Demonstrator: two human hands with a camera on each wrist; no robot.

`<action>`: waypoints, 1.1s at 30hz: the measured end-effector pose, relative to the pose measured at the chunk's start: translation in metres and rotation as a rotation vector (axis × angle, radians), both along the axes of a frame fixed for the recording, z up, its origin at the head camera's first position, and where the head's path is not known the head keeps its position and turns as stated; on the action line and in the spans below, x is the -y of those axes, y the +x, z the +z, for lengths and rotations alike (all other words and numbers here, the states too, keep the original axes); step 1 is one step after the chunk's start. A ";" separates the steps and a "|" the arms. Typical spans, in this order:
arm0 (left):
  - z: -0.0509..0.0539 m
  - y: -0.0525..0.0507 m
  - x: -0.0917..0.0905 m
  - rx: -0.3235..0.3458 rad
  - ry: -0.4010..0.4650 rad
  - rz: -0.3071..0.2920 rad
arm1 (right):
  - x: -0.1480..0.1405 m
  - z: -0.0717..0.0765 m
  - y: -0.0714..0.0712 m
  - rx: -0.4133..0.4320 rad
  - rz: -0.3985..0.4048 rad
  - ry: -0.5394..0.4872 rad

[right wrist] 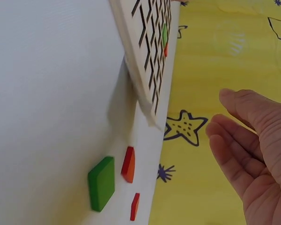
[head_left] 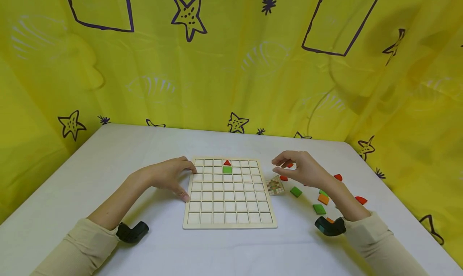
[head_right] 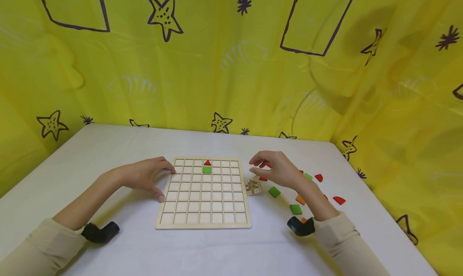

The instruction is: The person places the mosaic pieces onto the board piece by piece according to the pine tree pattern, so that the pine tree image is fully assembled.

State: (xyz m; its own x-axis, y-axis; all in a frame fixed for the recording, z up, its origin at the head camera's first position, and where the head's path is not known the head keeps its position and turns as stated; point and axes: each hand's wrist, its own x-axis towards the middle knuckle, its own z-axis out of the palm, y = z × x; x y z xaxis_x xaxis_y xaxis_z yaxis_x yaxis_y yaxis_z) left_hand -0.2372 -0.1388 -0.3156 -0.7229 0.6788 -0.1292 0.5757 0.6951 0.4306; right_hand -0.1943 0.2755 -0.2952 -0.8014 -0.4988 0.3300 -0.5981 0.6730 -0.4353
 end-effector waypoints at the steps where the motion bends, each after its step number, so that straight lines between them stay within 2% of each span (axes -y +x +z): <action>1: 0.000 0.000 0.000 0.000 -0.002 -0.001 | -0.003 -0.001 0.001 -0.002 -0.004 0.006; 9: -0.001 0.000 0.000 -0.002 -0.004 0.001 | -0.021 -0.006 0.007 -0.008 -0.032 0.042; 17: -0.001 0.001 0.000 -0.004 -0.005 0.007 | -0.038 -0.015 0.011 0.058 -0.026 0.046; 26: -0.003 -0.001 0.002 -0.013 0.000 -0.007 | -0.047 -0.028 0.003 0.157 -0.049 0.070; 33: -0.004 -0.002 0.003 -0.019 0.005 -0.008 | -0.045 -0.032 -0.002 0.228 -0.085 0.096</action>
State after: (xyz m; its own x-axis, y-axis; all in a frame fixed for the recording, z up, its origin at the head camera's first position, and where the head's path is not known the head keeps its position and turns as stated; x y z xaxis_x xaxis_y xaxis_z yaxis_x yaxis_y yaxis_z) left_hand -0.2394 -0.1414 -0.3192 -0.7198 0.6852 -0.1115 0.5895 0.6881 0.4231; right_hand -0.1964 0.3210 -0.3270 -0.8901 -0.4467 0.0900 -0.4311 0.7615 -0.4841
